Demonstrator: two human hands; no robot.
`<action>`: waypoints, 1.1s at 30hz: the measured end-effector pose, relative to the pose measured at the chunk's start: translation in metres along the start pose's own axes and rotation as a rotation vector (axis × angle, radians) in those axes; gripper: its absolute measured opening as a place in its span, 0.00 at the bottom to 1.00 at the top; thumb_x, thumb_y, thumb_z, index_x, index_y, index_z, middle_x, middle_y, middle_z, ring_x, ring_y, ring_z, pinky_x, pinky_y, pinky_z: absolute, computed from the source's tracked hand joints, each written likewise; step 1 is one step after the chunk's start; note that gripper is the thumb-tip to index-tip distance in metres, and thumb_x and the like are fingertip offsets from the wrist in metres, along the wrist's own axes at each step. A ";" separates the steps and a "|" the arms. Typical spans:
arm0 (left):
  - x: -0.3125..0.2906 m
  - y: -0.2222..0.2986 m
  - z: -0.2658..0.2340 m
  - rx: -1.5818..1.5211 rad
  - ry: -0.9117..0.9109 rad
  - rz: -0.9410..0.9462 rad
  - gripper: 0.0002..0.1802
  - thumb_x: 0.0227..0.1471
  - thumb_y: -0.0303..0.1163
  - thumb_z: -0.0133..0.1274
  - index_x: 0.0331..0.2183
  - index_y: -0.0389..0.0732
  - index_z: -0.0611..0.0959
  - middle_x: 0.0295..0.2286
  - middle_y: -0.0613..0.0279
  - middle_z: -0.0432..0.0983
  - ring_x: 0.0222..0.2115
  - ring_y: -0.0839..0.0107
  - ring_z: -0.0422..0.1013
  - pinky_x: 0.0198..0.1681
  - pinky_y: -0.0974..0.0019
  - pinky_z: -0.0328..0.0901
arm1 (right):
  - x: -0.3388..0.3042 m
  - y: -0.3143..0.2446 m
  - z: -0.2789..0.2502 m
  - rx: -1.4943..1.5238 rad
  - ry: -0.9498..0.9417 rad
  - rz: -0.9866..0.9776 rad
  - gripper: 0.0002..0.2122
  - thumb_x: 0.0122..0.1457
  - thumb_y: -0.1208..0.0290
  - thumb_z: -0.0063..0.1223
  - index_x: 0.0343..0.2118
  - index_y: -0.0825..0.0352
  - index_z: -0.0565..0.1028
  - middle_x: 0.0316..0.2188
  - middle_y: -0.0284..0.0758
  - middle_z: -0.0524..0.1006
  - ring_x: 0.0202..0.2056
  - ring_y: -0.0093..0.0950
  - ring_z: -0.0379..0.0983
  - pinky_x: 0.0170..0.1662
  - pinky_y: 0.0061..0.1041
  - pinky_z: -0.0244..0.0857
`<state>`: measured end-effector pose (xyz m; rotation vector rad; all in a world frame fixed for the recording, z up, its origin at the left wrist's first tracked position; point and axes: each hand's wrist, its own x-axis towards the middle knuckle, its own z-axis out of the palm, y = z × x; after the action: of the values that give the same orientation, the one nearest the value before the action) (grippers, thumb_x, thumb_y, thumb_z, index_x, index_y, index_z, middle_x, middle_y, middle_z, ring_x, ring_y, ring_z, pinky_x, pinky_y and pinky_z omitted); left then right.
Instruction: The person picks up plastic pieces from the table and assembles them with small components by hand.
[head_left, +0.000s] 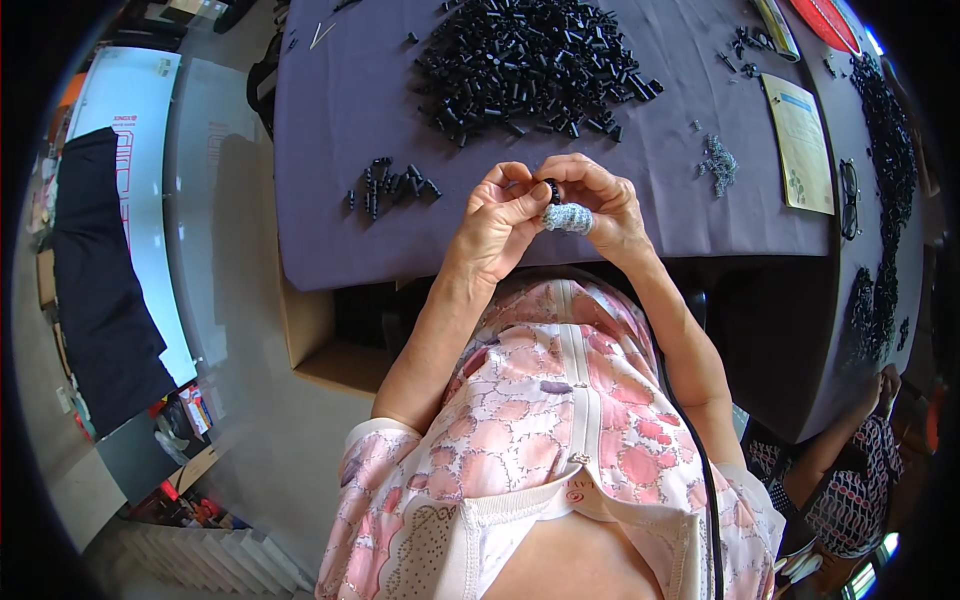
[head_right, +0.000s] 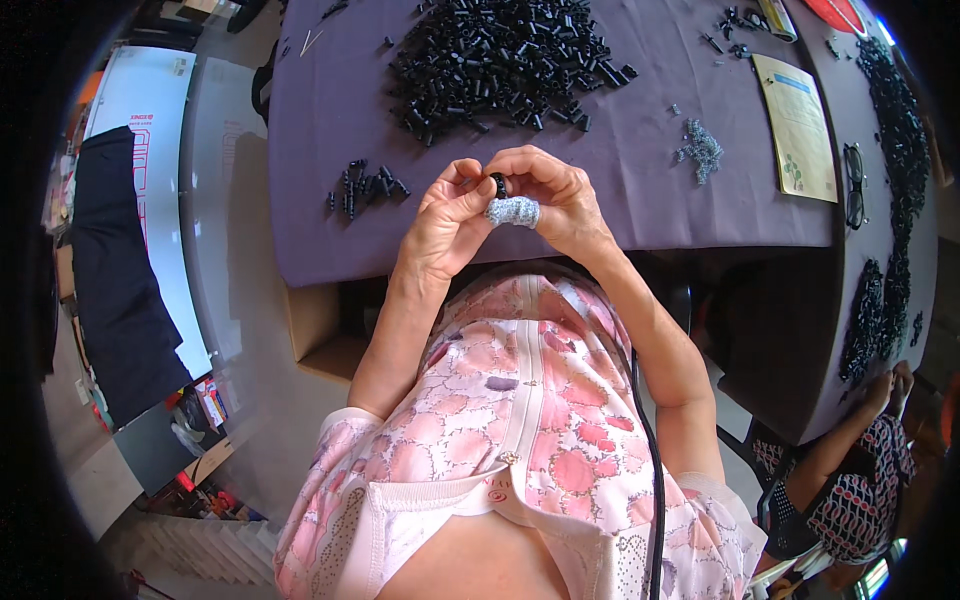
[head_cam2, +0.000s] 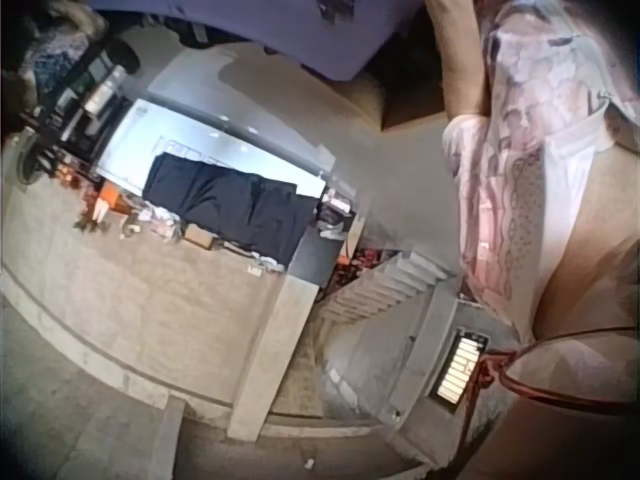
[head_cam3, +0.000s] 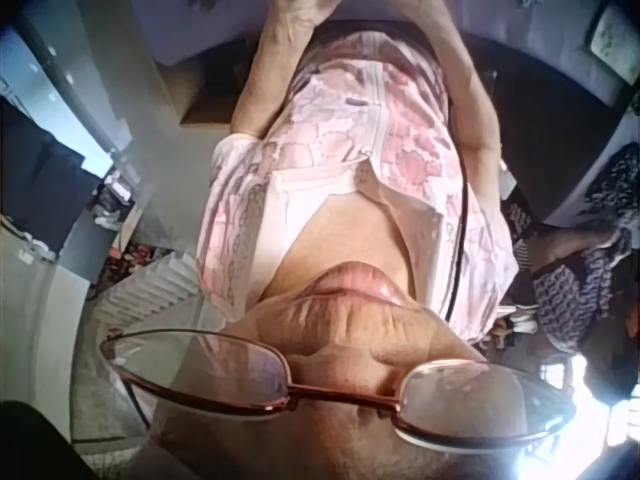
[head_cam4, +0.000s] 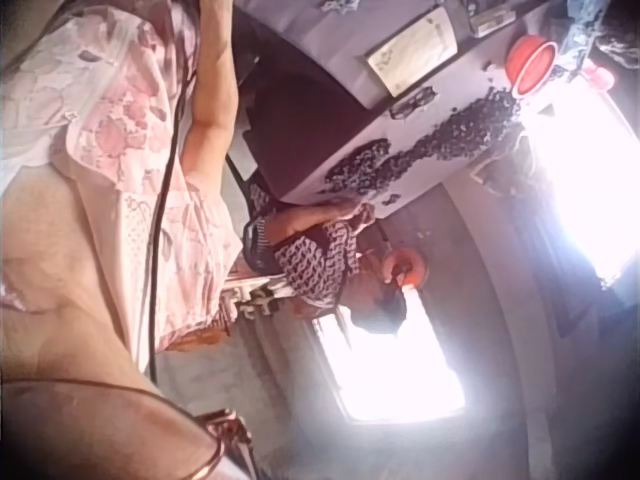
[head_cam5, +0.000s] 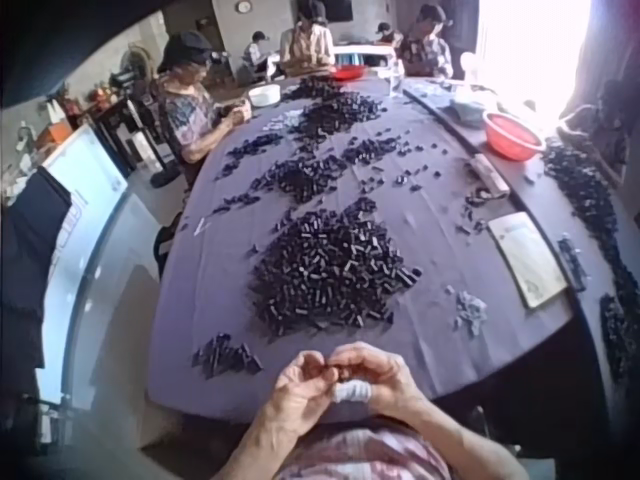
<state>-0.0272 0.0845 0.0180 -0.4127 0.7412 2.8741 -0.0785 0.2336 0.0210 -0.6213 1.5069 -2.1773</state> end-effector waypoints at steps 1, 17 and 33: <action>0.001 -0.001 0.000 0.000 -0.001 -0.002 0.12 0.49 0.17 0.54 0.35 0.43 0.75 0.29 0.62 0.76 0.33 0.72 0.74 0.37 0.66 0.70 | 0.000 0.001 0.000 0.082 -0.001 -0.019 0.13 0.48 0.81 0.60 0.38 0.68 0.76 0.38 0.26 0.73 0.36 0.16 0.66 0.42 0.15 0.64; -0.001 -0.005 -0.001 -0.058 -0.025 -0.031 0.11 0.48 0.20 0.56 0.34 0.44 0.74 0.30 0.63 0.76 0.34 0.71 0.74 0.42 0.64 0.69 | -0.002 0.008 0.001 0.106 0.029 0.008 0.11 0.50 0.79 0.60 0.38 0.70 0.75 0.37 0.28 0.74 0.38 0.15 0.68 0.44 0.17 0.64; -0.037 0.057 -0.050 1.821 0.544 1.056 0.07 0.42 0.20 0.56 0.28 0.40 0.78 0.28 0.61 0.73 0.30 0.60 0.68 0.35 0.60 0.63 | 0.045 0.003 0.054 -0.954 -0.286 0.064 0.23 0.41 0.87 0.48 0.45 0.71 0.70 0.37 0.44 0.71 0.33 0.43 0.72 0.37 0.35 0.68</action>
<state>0.0072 0.0083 0.0129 -0.4689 3.6346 1.0621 -0.0838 0.1663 0.0408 -1.0811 2.2946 -1.1377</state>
